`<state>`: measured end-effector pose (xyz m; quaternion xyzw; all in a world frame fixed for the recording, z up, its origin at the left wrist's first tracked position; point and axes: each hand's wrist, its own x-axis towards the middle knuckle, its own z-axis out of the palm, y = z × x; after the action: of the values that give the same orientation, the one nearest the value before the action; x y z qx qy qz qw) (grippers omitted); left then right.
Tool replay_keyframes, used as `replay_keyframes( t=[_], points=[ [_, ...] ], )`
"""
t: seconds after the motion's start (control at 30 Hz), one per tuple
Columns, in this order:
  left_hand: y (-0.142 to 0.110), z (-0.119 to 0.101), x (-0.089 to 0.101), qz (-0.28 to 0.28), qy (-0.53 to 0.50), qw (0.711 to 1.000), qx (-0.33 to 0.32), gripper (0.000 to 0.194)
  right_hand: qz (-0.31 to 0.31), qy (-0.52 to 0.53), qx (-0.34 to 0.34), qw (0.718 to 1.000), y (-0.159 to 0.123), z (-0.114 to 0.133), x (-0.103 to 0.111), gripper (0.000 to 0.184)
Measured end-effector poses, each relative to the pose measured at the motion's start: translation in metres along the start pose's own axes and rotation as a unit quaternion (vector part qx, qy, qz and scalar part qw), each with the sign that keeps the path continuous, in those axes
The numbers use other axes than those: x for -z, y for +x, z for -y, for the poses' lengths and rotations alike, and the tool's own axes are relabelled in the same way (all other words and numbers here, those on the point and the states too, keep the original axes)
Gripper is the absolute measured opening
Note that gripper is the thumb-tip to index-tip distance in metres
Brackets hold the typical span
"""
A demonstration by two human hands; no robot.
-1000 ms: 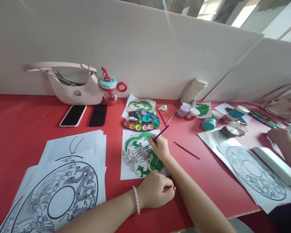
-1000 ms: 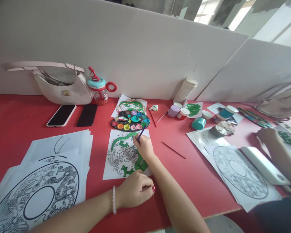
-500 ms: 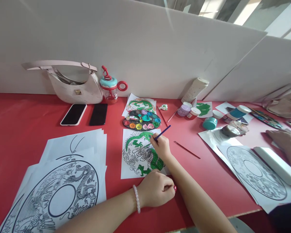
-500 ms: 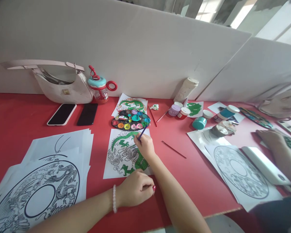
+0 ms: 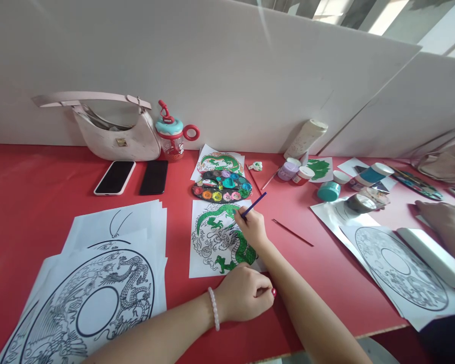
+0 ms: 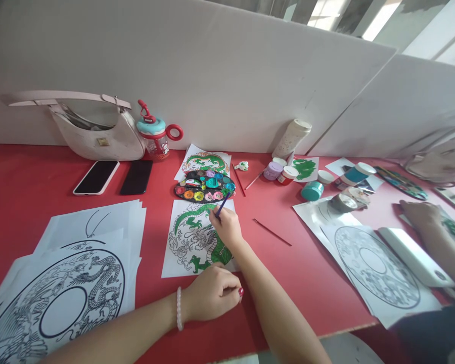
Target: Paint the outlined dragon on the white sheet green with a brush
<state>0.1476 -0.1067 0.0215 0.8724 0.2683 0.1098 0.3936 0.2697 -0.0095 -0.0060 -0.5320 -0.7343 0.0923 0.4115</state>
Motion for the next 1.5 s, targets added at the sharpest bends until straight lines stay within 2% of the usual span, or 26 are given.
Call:
replay_keyframes(
  t=[0.5,1.23,1.5],
  points=[
    [-0.001,-0.001,0.000,0.015,0.022,1.000,-0.004,0.025,0.001,-0.002,0.000,1.000,0.000,-0.001,-0.001,0.026],
    [0.000,-0.001,0.004,0.018,0.031,0.999,-0.009,0.025,-0.033,0.002,0.010,0.999,0.004,0.006,0.003,0.031],
    [0.000,0.001,0.000,0.012,0.019,1.000,-0.011,0.025,-0.036,0.020,0.002,0.999,0.006,0.024,0.005,0.042]
  ],
)
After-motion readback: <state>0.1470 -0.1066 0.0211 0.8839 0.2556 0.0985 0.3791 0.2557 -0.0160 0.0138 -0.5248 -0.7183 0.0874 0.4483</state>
